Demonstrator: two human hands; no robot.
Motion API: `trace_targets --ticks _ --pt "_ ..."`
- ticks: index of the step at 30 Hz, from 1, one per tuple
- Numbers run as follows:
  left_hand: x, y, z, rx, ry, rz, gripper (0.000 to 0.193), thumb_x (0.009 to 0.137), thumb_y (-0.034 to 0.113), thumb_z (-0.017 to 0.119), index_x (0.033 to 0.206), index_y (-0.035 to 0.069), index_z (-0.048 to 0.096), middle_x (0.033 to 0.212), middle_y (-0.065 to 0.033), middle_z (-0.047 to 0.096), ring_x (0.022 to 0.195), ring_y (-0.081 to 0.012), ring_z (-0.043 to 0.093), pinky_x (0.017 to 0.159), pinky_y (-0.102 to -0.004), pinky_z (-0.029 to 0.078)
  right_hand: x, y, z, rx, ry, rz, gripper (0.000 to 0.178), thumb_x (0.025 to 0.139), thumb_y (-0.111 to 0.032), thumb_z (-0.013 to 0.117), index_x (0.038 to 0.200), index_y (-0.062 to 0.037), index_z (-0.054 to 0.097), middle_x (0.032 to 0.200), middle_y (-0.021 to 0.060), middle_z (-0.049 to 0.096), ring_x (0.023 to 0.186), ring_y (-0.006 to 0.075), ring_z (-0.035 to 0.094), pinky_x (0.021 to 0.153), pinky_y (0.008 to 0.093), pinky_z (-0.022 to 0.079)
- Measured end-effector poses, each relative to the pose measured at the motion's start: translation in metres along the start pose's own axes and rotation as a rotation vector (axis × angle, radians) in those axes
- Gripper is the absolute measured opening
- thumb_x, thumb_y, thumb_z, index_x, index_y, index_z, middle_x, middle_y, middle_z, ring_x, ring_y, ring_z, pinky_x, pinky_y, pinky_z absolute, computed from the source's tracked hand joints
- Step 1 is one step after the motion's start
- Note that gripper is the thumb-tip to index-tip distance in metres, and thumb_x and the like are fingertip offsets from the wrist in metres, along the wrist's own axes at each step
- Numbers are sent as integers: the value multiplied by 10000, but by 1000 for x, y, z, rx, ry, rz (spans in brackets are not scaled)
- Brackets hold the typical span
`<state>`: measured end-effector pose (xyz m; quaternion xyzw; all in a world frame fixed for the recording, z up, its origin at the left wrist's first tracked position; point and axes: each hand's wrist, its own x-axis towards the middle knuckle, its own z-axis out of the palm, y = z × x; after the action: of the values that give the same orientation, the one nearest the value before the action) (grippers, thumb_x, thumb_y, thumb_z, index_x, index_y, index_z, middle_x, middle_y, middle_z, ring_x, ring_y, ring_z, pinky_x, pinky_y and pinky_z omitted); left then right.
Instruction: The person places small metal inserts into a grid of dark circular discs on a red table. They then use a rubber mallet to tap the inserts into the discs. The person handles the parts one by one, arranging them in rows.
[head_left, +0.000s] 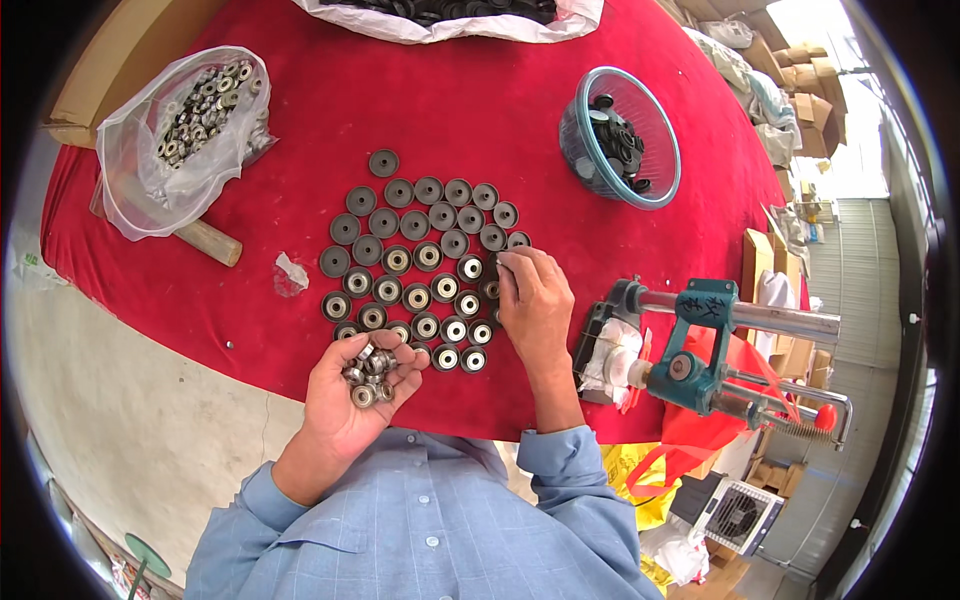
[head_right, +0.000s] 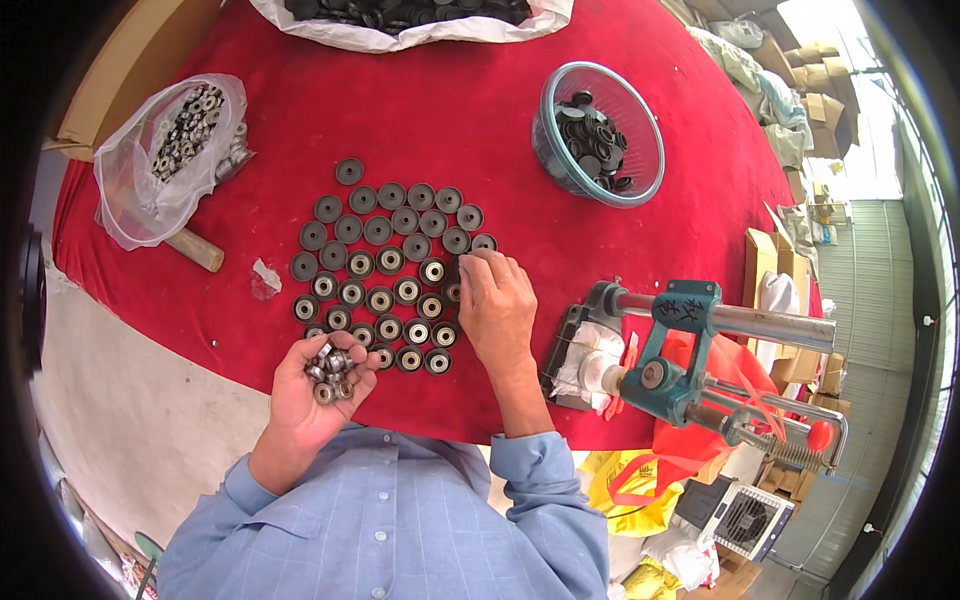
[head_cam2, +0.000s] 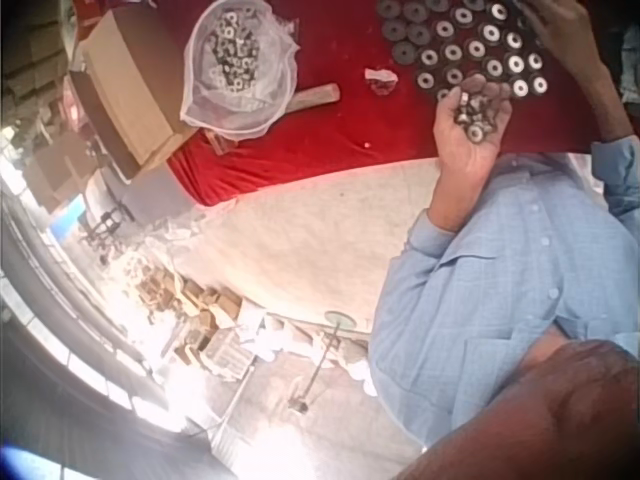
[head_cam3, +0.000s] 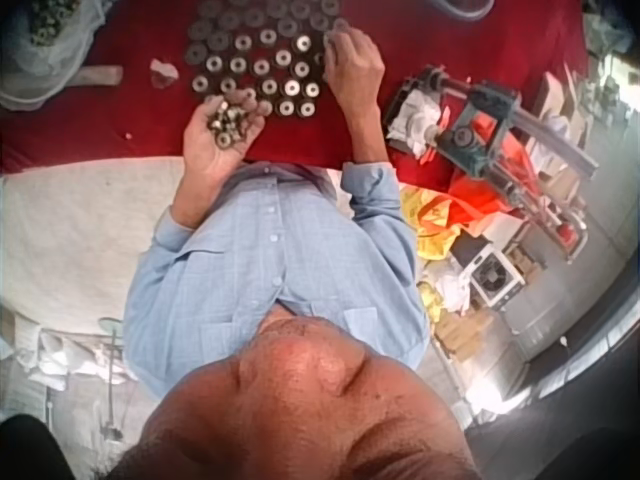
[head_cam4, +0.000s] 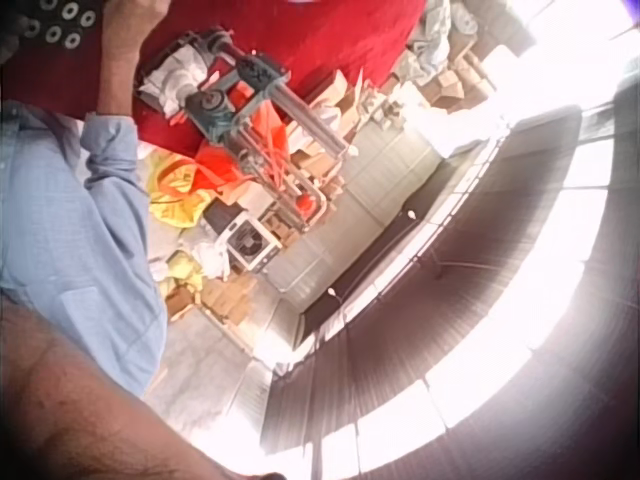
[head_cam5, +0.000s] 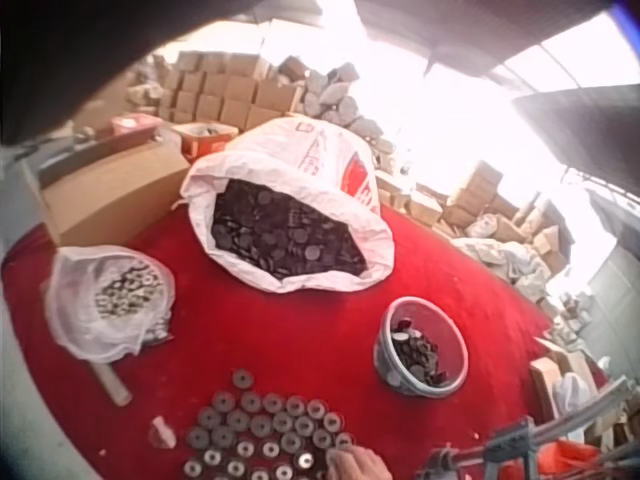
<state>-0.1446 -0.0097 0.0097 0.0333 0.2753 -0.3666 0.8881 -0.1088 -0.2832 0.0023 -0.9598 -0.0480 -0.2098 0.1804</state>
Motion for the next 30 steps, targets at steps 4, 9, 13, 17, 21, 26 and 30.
trace_targets --ticks 4,9,13,17,21,26,30 --pt "0 0 2 3 6 -4 375 1081 268 528 1195 -35 718 1086 -206 775 1190 -391 717 1031 -497 614 -6 -1 -6 8 -27 -32 288 829 26 751 1111 -30 734 1121 78 739 1004 301 718 866 425 587" --pt "0 0 0 2 -1 -9 373 1084 264 523 1191 -35 717 1088 -207 775 1190 -392 719 1032 -497 614 -16 -5 -8 -106 -31 -53 349 815 9 719 1159 -37 752 1222 81 743 1048 282 718 891 423 579" --pt "-2 0 3 -1 22 -8 374 1085 263 520 1197 -37 713 1095 -209 775 1197 -397 717 1047 -501 606 -24 -19 -4 -259 -23 -46 365 809 -8 704 1167 -50 763 1273 60 743 1089 259 712 950 433 545" --pt "-2 -1 3 3 -23 2 377 1087 265 519 1199 -40 710 1093 -213 772 1201 -401 716 1064 -504 597 -21 -15 -4 -221 -46 -18 387 806 7 704 1183 -60 761 1278 42 748 1112 253 708 1014 435 502" --pt "-1 -3 3 4 -73 2 386 1090 247 507 1254 -56 682 1223 -242 743 1291 -413 669 1115 -520 563 -25 -16 -9 -96 -4 47 348 852 33 679 1185 -39 754 1261 98 752 1126 284 709 996 454 515" --pt "3 -10 14 -1 -83 56 430 1090 220 472 1362 -78 621 1482 -279 622 1471 -420 531 1249 -547 437 -17 -75 -49 441 -85 67 333 862 24 761 1191 -25 738 1181 154 741 1071 334 728 888 430 592" --pt "11 -18 21 82 -85 124 433 1092 248 458 1334 -50 658 1486 -280 621 1503 -410 493 1270 -548 402 -27 -113 -50 502 -292 -85 349 854 -35 803 1197 -48 739 1151 122 710 1028 316 717 856 429 601"
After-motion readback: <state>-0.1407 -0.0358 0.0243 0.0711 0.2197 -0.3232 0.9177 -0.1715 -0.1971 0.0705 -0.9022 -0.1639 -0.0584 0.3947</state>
